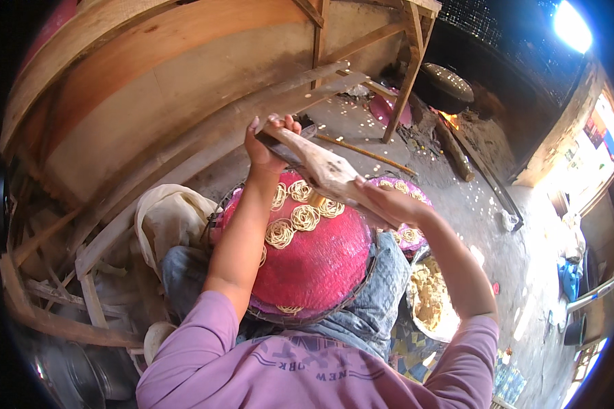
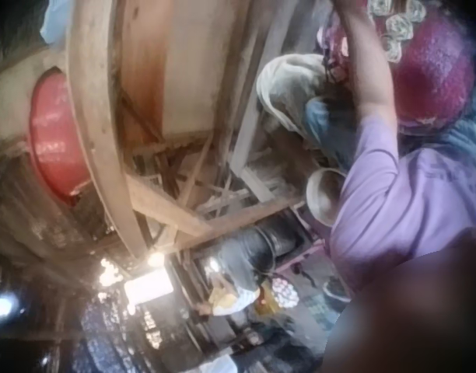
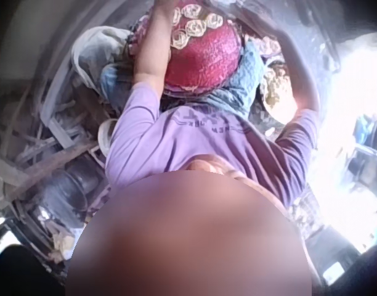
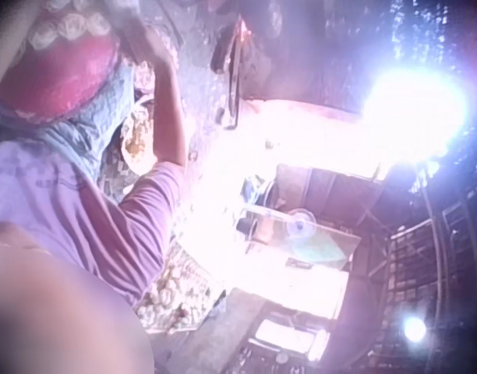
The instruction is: The person sits on the floor and uses a handheld piping tool to extrude dough into spiral shapes onto a pink mat. They repeatedly scoop dough from a metal bowl, fill the tool, and pipe spirals in a grid pattern, then cover the mat with a pink sheet.
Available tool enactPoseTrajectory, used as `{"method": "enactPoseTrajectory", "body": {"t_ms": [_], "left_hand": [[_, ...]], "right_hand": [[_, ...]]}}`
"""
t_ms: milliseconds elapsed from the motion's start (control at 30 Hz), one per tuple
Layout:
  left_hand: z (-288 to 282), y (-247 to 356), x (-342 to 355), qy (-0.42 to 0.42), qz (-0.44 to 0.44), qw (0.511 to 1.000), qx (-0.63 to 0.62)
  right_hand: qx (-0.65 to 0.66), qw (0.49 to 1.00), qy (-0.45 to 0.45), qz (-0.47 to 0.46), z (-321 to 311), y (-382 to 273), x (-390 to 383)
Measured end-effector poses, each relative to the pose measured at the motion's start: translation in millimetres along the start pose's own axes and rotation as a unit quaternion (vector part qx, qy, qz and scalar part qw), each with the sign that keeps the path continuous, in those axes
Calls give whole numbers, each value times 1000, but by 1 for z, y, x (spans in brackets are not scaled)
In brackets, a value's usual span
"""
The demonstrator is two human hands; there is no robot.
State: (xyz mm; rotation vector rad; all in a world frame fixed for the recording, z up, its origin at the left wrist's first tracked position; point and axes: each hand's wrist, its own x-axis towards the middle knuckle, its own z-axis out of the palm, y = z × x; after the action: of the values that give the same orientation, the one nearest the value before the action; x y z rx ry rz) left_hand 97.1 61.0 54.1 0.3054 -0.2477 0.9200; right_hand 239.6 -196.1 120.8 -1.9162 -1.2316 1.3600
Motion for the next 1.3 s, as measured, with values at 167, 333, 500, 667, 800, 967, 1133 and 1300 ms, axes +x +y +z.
{"method": "enactPoseTrajectory", "body": {"t_ms": [167,333,500,667,800,967,1133,1300], "left_hand": [[-7,-61,-21,207,-71,972,-90],[-9,-61,-19,78,-59,990,-98],[10,-71,-27,130,-76,982,-111],[25,-67,-19,98,-68,990,-80],[17,-58,-24,125,-83,986,-75],[-16,-87,-30,143,-95,977,-122],[-32,-70,-20,130,-92,982,-101],[6,-34,-19,40,-66,997,8]], "right_hand": [[-64,991,17,117,-18,6,-37],[-96,988,92,73,-8,9,-41],[-109,982,106,109,-15,4,-67],[-119,974,177,71,-5,-2,-64],[-74,984,142,78,2,7,-64],[-86,981,149,93,-8,29,-64],[-95,979,165,66,6,40,-28],[-38,997,59,12,8,30,-30]]}}
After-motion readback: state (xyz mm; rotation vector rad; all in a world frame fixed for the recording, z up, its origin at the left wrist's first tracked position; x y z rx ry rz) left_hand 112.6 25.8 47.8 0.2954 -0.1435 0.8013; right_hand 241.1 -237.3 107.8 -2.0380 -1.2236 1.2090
